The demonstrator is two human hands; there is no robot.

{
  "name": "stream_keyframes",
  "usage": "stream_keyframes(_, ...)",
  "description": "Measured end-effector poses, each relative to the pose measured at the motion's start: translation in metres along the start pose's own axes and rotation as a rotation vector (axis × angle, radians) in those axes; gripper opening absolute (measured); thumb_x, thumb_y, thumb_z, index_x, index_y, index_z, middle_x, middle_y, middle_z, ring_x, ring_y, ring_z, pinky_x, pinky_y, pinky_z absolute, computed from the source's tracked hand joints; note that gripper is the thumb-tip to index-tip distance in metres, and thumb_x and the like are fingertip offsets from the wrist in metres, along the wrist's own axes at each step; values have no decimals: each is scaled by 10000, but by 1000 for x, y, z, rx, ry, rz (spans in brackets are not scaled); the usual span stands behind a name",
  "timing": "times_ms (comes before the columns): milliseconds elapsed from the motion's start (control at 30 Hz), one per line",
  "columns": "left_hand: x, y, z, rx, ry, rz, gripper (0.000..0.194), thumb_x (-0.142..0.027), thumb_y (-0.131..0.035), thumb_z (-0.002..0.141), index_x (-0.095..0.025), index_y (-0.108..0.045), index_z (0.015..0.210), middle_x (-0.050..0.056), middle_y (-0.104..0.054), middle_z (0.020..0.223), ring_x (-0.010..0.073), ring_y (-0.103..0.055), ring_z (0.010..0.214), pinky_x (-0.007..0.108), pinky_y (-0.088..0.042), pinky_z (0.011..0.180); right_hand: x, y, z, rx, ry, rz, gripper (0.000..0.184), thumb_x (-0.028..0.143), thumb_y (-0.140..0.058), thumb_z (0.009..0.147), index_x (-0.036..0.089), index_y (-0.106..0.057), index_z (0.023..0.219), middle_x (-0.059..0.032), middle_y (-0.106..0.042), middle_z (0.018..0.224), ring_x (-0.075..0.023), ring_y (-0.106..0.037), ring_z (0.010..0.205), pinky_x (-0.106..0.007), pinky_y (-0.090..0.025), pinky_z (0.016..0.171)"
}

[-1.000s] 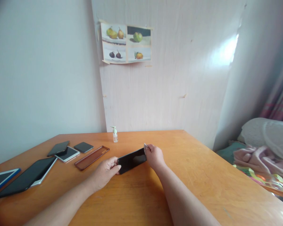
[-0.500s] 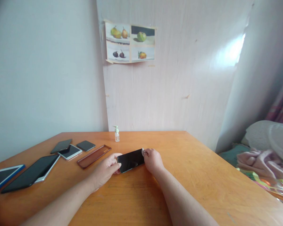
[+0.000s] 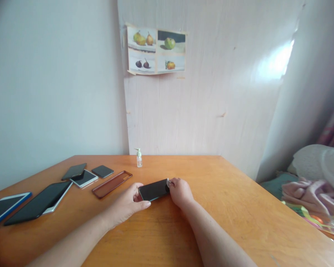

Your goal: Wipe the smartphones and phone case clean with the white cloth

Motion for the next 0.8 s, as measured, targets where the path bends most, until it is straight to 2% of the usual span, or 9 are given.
stream_keyframes(167, 10, 2, 1, 9, -25, 154, 503, -356, -783, 638, -188, -562, 1057, -3, -654, 826, 178, -598, 746, 248, -385, 616, 0, 8, 0, -53, -39, -2, 252, 283, -520, 891, 200, -723, 767, -80, -682, 939, -178, -607, 844, -242, -376, 690)
stream_keyframes(267, 5, 5, -2, -32, -45, 322, 446, -404, -793, 603, -196, -619, 958, -24, -612, 757, 161, -548, 677, 244, -333, 578, 2, 9, -1, -63, -58, 12, 254, 290, -518, 879, 195, -687, 714, -60, -672, 822, -168, -596, 769, -242, -364, 650)
stream_keyframes(333, -1, 8, -4, -84, -75, 450, 426, -423, -813, 562, -205, -644, 887, -20, -587, 754, 166, -525, 680, 250, -311, 580, 4, 6, -2, -48, -57, 28, 216, 278, -515, 868, 205, -683, 755, -35, -669, 745, -162, -592, 722, -239, -358, 624)
stream_keyframes(433, -7, 8, -6, -109, -115, 565, 406, -436, -826, 538, -212, -648, 826, -4, -574, 782, 182, -519, 710, 260, -300, 595, 4, 3, -3, -59, -87, 74, 162, 271, -542, 836, 214, -676, 904, -13, -683, 735, -152, -589, 677, -234, -360, 603)
stream_keyframes(533, -9, 7, -6, -97, -126, 602, 402, -448, -826, 545, -214, -629, 806, 0, -568, 791, 189, -521, 711, 264, -295, 592, 3, 1, -4, -61, -110, 94, 126, 255, -565, 797, 205, -665, 855, -17, -692, 741, -152, -593, 673, -235, -367, 604)
stream_keyframes(700, -12, 7, -7, -87, -141, 603, 418, -464, -830, 541, -215, -626, 809, 22, -587, 830, 216, -546, 751, 277, -328, 624, 2, -3, -4, 36, -63, 93, 133, 232, -543, 797, 206, -670, 767, -14, -687, 725, -158, -606, 699, -239, -378, 620)
stream_keyframes(800, -12, 7, -9, -89, -145, 596, 442, -476, -839, 525, -217, -647, 827, 45, -598, 876, 242, -565, 806, 295, -369, 676, -1, -2, -3, -24, -66, 29, 92, 221, -573, 786, 202, -661, 805, -19, -664, 729, -163, -591, 703, -243, -380, 627)
Point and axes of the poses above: each hand's wrist, its own z-axis towards the middle knuckle, its own y-axis out of the back of the hand, x = y × z, the point moved 4 cm from there along z, towards the middle knuckle
